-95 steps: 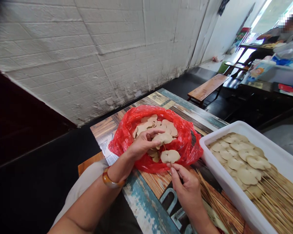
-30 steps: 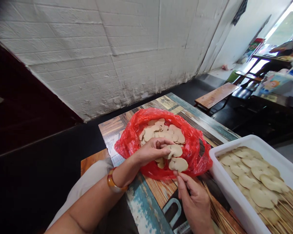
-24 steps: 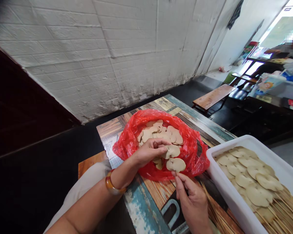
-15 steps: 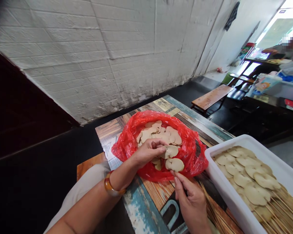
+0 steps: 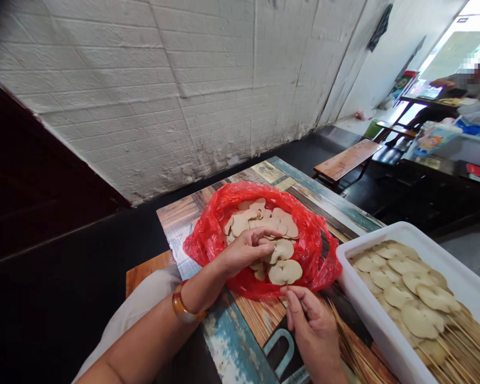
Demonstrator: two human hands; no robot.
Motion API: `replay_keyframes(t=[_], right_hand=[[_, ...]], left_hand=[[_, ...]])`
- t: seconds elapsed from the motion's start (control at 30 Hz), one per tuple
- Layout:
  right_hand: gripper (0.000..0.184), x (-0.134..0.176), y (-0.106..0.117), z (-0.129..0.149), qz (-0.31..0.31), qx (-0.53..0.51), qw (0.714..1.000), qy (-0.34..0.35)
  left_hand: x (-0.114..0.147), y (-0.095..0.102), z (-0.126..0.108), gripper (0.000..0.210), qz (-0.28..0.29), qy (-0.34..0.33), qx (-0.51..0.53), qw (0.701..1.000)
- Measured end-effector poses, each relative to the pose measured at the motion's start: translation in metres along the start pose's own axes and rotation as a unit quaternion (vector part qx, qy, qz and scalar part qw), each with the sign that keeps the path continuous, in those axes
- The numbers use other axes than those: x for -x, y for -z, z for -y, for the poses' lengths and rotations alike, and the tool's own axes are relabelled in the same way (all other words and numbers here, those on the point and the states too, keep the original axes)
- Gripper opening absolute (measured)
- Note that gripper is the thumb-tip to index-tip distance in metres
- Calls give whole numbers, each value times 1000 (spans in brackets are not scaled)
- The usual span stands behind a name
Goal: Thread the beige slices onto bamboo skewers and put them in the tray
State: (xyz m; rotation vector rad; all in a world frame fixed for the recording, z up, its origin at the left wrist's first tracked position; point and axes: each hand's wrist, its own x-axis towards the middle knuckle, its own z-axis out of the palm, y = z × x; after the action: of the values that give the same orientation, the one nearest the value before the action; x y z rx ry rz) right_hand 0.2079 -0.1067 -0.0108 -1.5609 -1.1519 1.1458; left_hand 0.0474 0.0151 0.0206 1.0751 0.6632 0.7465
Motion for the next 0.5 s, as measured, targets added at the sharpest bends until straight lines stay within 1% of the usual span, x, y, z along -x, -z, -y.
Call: replay_keyframes(t=[0.07, 0.17, 0.27, 0.37, 0.5], right_hand=[[37, 0, -1, -1, 5, -37, 999, -18], [38, 0, -3, 0, -2, -82, 996, -38], [39, 0, -4, 2, -9, -101, 994, -44], [41, 0, -5, 4, -10, -106, 993, -53], [42, 1, -4, 7, 9, -127, 989, -71]], left_hand=[[0, -1, -1, 49, -9, 3, 25, 1000], [0, -3, -1, 44, -21, 16, 54, 998], [1, -3, 0, 42, -8, 32, 41, 999], [0, 0, 2, 41, 1, 33, 25, 999], [-1, 2, 4, 42, 4, 38, 31, 999]])
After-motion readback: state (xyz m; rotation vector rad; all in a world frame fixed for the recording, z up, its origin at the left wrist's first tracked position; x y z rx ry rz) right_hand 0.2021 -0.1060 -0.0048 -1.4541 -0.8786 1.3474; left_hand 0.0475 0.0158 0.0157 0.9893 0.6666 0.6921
